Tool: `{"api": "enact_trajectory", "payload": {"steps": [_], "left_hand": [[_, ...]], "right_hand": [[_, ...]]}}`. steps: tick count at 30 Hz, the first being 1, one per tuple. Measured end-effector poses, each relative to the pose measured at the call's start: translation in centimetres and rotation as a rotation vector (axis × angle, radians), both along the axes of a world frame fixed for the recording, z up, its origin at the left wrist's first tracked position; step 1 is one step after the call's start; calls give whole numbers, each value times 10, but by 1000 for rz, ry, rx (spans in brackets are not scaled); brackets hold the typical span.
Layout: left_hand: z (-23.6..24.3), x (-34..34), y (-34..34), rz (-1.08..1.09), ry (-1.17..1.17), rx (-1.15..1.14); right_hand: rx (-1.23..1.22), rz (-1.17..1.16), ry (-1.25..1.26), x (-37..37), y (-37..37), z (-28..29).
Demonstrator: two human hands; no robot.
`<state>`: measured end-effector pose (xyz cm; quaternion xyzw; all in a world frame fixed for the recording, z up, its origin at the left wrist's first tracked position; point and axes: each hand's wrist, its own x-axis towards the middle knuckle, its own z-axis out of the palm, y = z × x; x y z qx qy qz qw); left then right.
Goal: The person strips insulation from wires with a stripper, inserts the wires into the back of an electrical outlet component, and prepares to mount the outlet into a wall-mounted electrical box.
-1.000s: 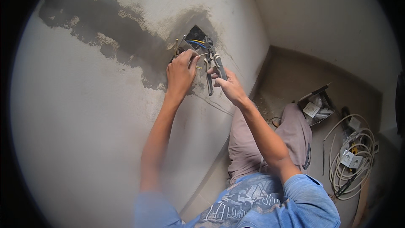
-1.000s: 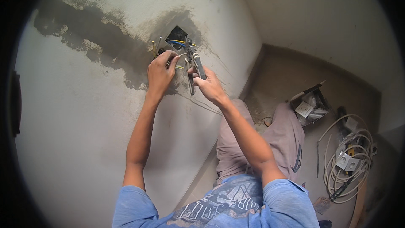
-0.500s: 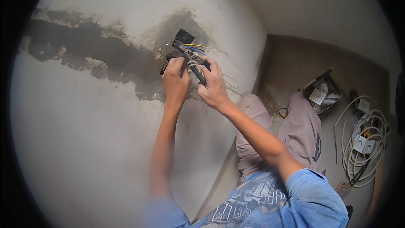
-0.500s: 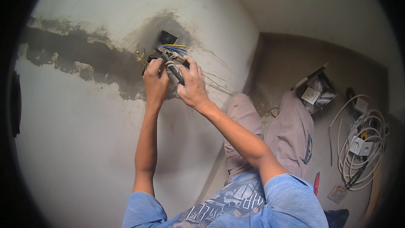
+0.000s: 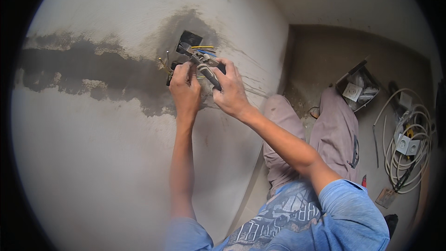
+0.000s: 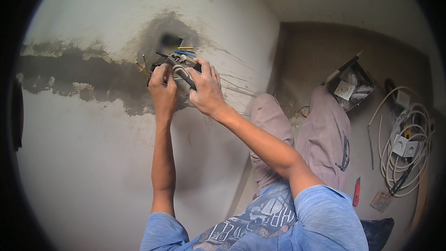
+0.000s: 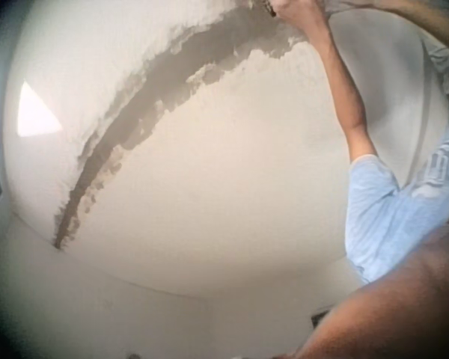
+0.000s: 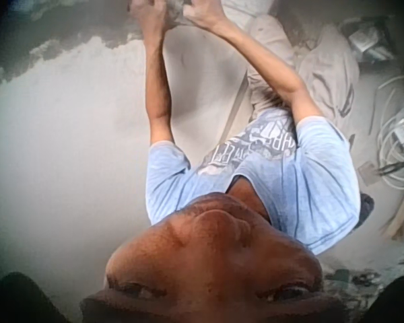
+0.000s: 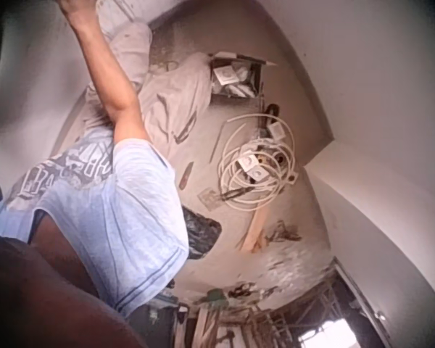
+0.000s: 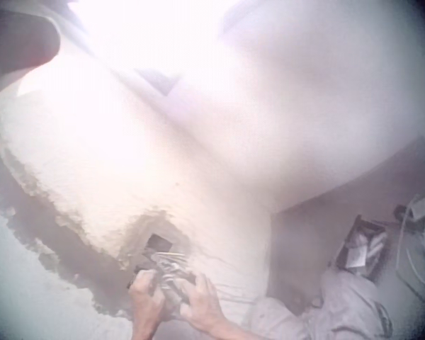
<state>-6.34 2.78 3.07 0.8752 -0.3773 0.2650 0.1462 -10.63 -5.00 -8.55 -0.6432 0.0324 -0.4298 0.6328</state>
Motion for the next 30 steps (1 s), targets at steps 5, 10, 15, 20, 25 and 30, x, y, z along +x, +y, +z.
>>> {"api": "enact_trajectory", "payload": {"steps": [5, 10, 15, 20, 25, 30], "left_hand": [[0, -2, -3, 14, 30, -15], [-1, 0, -1, 8, 36, -10], [1, -2, -4, 35, 62, 4], [0, 1, -2, 33, 13, 18], [-1, -1, -5, 53, 6, 13], [3, -2, -7, 71, -39, 71]], "right_hand": [[-14, -30, -3, -3, -1, 2], [-26, -52, 4, -5, -1, 2], [-17, -18, 3, -6, -2, 3], [-39, -47, -2, -4, -2, 3], [-7, -41, 31, -4, -4, 3], [1, -18, 22, 2, -9, 3]]}}
